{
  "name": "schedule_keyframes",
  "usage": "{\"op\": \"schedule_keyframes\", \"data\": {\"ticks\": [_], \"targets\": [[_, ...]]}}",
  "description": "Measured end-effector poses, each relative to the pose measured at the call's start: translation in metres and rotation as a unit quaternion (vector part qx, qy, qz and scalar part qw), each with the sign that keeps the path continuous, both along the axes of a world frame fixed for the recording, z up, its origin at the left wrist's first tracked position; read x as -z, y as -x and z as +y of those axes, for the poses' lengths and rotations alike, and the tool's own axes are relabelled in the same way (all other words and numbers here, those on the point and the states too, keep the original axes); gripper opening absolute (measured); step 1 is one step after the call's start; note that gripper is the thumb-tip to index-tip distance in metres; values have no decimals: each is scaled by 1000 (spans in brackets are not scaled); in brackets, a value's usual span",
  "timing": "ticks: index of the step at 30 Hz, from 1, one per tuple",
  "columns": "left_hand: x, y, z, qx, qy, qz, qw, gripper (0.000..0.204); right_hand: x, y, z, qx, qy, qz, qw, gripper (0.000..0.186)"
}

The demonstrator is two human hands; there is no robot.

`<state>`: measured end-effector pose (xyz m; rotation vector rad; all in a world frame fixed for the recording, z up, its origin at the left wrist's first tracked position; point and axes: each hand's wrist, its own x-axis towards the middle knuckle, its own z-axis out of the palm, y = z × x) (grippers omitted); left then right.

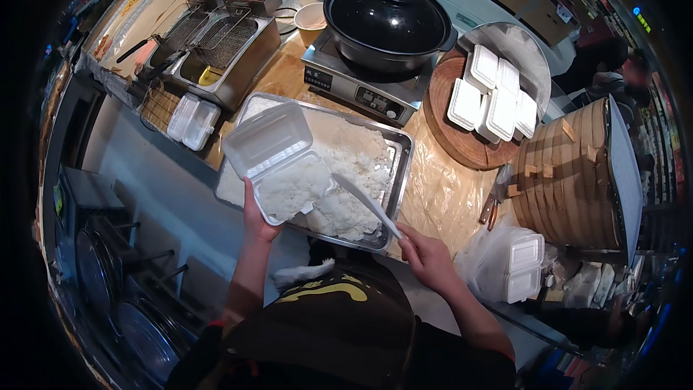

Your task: The person scoops cooked white rice from a large metal tray into multiple white styrofoam takeout containers using a plastic scoop. They close each container and hand them to a customer. The person also places a container into a plastic bag and weighs it on a scale.

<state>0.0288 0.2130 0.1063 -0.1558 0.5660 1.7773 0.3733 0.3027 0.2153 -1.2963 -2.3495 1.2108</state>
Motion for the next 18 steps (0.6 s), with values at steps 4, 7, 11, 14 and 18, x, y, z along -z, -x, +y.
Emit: {"op": "schedule_keyframes", "data": {"ticks": [4,7,11,14,18], "targets": [[10,30,-28,-51,39,43,997,77,58,-48,31,98,120,-184,971,32],[5,35,-43,-69,58,75,993,77,139,-39,46,56,149,-225,961,32],[-5,26,-48,-50,54,69,995,75,239,9,58,97,93,-27,991,32],[-8,18,-45,-36,51,59,996,75,244,13,49,132,191,77,970,33],[8,11,-45,-12,67,42,997,77,208,-17,32,160,272,122,941,31]]}}
